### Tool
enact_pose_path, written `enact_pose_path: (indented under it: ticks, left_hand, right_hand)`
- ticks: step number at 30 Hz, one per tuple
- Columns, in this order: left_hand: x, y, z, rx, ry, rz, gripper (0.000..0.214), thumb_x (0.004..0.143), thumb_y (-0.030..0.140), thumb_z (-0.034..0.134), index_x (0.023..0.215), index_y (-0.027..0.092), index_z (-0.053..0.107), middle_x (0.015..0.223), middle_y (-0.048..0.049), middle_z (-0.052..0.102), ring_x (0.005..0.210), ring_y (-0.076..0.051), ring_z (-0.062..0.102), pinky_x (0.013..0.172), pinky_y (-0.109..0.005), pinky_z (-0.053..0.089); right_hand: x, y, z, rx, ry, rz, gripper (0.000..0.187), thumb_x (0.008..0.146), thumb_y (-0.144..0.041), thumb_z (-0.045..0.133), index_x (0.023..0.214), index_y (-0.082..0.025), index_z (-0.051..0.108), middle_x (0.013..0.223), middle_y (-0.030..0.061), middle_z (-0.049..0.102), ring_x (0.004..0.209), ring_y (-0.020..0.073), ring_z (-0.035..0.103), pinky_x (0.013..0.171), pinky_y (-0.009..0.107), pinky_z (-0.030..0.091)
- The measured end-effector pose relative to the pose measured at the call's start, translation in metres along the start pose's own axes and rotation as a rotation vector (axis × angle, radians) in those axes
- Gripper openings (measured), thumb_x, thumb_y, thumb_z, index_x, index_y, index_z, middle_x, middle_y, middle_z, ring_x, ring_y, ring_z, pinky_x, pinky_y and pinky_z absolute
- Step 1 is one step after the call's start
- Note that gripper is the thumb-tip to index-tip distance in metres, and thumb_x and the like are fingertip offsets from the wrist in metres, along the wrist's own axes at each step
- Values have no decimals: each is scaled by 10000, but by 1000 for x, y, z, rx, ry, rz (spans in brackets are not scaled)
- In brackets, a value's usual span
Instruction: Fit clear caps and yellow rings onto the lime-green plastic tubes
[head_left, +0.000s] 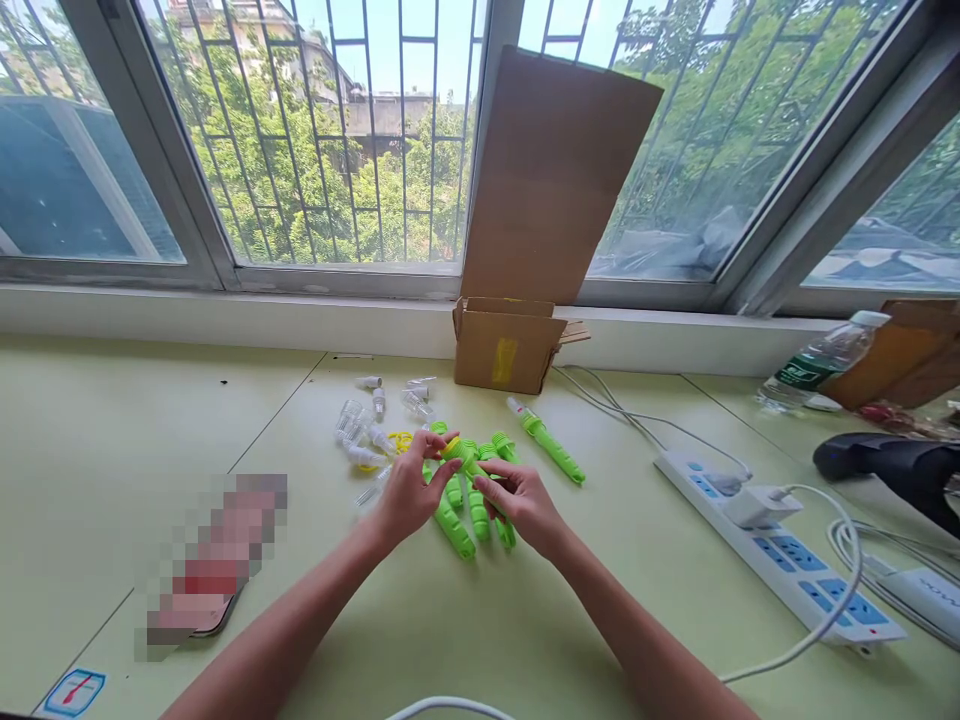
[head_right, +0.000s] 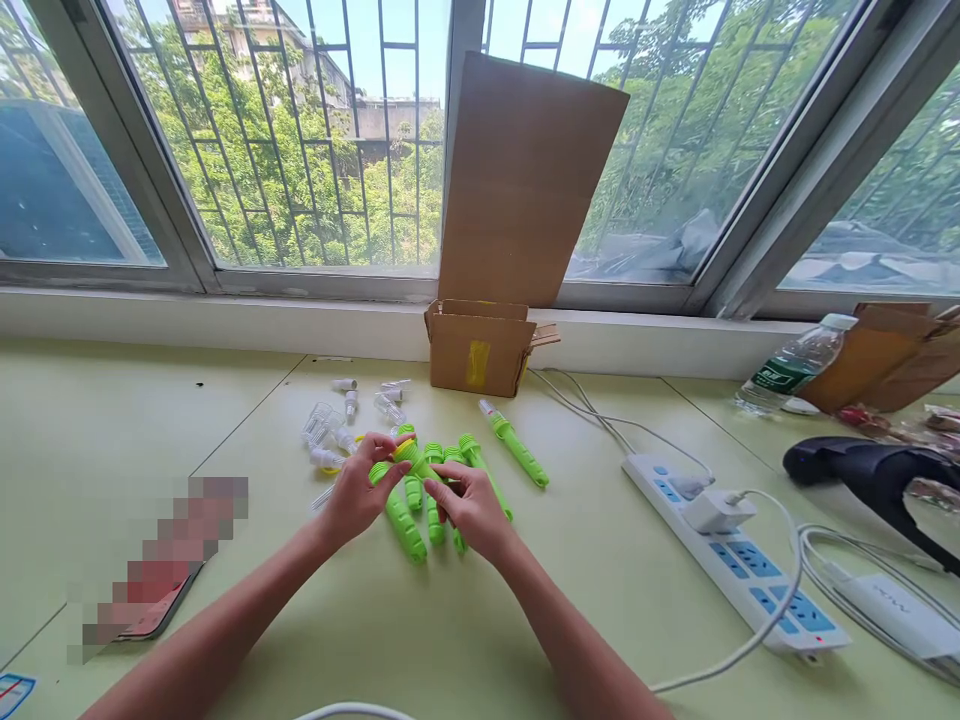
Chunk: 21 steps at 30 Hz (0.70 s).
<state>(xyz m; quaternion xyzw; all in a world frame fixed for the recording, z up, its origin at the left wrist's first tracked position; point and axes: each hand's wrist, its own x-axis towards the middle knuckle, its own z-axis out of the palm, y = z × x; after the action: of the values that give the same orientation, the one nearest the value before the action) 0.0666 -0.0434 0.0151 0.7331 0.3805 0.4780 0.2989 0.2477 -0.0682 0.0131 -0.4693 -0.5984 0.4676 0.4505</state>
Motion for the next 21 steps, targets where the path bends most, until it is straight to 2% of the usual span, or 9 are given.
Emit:
enact_pose_path:
  ticks: [7, 11, 14, 21]
  left_hand:
    - [1, 4, 0, -40, 5, -49, 192, 880, 310, 574, 895, 230, 400, 1166, -87, 668, 1004, -222, 664, 805, -361, 531]
    - [1, 4, 0, -43, 7, -69, 200, 873, 310, 577, 891, 229, 395, 1175, -83, 663, 891, -200, 684, 732, -334, 534]
    - [1, 4, 0, -47, 6, -66, 204, 868, 298, 580, 884, 226, 390, 1188, -79, 656, 825, -176, 684, 734, -332, 530]
    - [1, 2, 2, -42, -1, -18, 147, 890, 281, 548, 897, 228, 411, 1188, -71, 655, 928, -179, 671, 747, -316, 539]
  right_hand:
    - [-1, -2, 1, -25, 12, 2, 396, 765, -500, 668, 895, -126, 670, 494, -40, 498, 403, 78, 429, 389, 209, 306]
    - [0, -1, 2, -43, 33, 13, 422, 757, -507, 667, 927, -121, 678, 489, -37, 509, 402, 85, 432, 390, 218, 314]
    - [0, 0, 2, -52, 42, 21, 430, 759, -498, 666, 953, -115, 678, 482, -40, 504, 405, 92, 434, 397, 226, 322]
    - [0, -3, 2, -51, 45, 29, 423, 758, -482, 671, 955, -108, 682, 492, -39, 504, 422, 98, 453, 405, 227, 330]
